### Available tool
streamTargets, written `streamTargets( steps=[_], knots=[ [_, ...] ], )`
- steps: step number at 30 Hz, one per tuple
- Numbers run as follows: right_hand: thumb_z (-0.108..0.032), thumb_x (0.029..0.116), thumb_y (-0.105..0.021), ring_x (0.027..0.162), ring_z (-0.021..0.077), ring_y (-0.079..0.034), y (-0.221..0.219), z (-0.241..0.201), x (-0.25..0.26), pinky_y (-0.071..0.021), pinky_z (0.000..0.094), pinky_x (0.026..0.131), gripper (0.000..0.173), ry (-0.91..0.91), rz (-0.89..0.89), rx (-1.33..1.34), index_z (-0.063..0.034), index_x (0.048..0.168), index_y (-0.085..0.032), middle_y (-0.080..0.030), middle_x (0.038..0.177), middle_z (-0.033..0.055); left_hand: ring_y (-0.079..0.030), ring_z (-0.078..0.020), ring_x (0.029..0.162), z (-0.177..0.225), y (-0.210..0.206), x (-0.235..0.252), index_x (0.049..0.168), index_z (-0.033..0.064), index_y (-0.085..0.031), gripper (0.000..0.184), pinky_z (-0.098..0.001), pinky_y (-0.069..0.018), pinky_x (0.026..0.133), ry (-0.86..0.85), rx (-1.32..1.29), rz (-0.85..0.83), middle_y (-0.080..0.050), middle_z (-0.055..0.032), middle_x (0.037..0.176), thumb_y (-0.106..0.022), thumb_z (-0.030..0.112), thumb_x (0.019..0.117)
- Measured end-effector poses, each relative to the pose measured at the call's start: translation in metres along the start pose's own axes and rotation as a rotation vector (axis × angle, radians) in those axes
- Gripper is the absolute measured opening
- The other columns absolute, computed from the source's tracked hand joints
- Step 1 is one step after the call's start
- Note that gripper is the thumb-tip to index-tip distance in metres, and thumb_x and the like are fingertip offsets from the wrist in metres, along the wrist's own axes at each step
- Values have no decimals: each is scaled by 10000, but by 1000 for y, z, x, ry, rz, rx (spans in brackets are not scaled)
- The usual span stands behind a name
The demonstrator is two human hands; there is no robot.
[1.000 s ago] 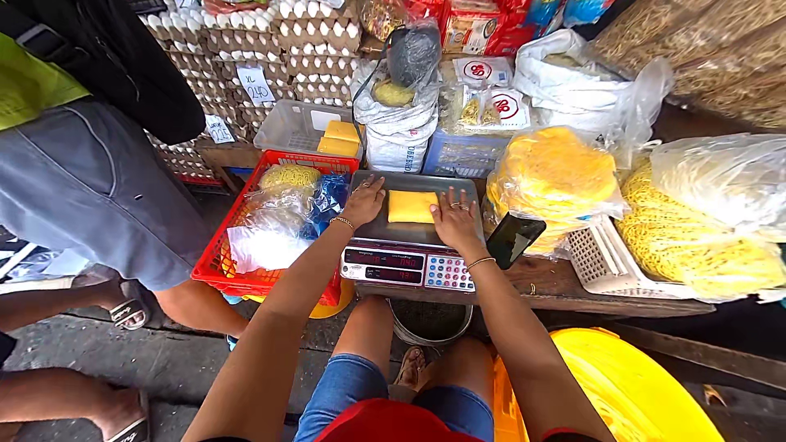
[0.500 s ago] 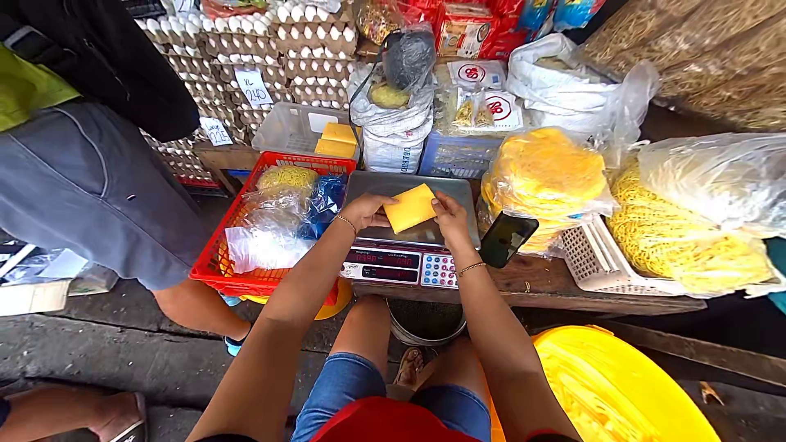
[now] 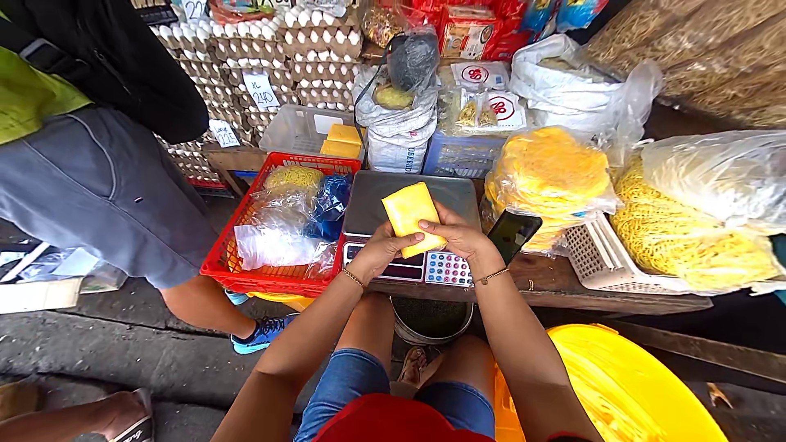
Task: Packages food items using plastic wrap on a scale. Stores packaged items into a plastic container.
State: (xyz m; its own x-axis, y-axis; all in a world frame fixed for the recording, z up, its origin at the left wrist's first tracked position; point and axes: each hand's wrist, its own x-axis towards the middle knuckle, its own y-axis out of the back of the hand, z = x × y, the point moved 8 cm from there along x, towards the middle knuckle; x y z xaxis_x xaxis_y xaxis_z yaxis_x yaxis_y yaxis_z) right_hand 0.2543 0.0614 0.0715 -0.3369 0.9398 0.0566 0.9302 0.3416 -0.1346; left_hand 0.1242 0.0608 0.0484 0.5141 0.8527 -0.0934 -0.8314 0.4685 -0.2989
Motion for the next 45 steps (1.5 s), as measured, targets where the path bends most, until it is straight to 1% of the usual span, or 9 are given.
streamTargets(
  steps=[5,11,15,18,24,26,30,33,45],
  knots=[
    [-40,1002,-581,1029,197,-705,1,21,-9,-590,372,938,486,-66,6,99,-64,1460,-421,-688,1177,119,-722,-178,969,5,3,-8,1341,21,-518,376,-337,-612,850,138,193,-140,-710,-95,1126,-647,80,993],
    [-137,963,-652,1062,175,-700,-24,53,-33,-591,361,951,558,-196,-215,30,-11,1452,-415,-682,1220,94,-669,-250,1064,12,57,-29,1513,24,-308,843,-420,-581,921,-56,512,125,-580,-206,1289,-812,254,877],
    [-145,965,-662,1073,107,-669,-60,55,-43,-560,306,971,510,-230,-489,-119,-10,1408,-449,-662,1219,64,-683,-115,983,-10,36,-56,1321,12,-563,426,-324,-578,910,101,487,-144,-689,-77,1129,-671,256,989],
    [-150,1008,-606,1035,52,-664,-68,58,-50,-555,258,953,418,-288,-528,-178,-11,1387,-494,-673,1176,31,-703,-77,943,-40,32,-82,1279,46,-585,280,-284,-590,877,241,301,-171,-722,-9,1049,-554,217,1059],
    [-513,1096,-265,898,131,-723,-45,68,-83,-613,290,782,596,-317,-133,120,-64,1295,-603,-729,1059,64,-728,-214,994,-103,49,-109,1289,75,-569,324,-382,-614,876,262,-386,48,-728,-113,1095,-454,302,1088],
    [-484,1104,-246,944,163,-722,-45,59,-95,-614,322,811,570,-284,35,155,-51,1302,-560,-715,1077,77,-721,-262,1026,-112,45,-106,1325,88,-544,426,-422,-616,872,216,-576,48,-711,-146,1143,-614,363,1008],
    [-271,1081,-487,819,103,-696,-38,50,-107,-601,276,773,284,-65,363,10,-44,1170,-633,-701,925,43,-742,-276,986,-114,24,-94,1218,79,-611,617,-442,-627,849,166,-704,-77,-735,-157,1093,-909,343,746],
    [-174,1075,-492,691,79,-656,-32,41,-111,-587,258,682,212,124,512,15,-84,937,-626,-650,765,7,-744,-263,985,-116,7,-88,1189,79,-652,626,-429,-628,847,146,-731,-150,-742,-155,1084,-935,345,697],
    [-119,1107,-369,712,86,-699,-50,95,-120,-612,266,702,314,-47,598,461,-64,995,-657,-706,783,19,-752,-232,926,-144,-3,-89,1136,95,-695,590,-375,-637,754,200,-780,-222,-749,-139,1046,-938,377,678]
  ],
)
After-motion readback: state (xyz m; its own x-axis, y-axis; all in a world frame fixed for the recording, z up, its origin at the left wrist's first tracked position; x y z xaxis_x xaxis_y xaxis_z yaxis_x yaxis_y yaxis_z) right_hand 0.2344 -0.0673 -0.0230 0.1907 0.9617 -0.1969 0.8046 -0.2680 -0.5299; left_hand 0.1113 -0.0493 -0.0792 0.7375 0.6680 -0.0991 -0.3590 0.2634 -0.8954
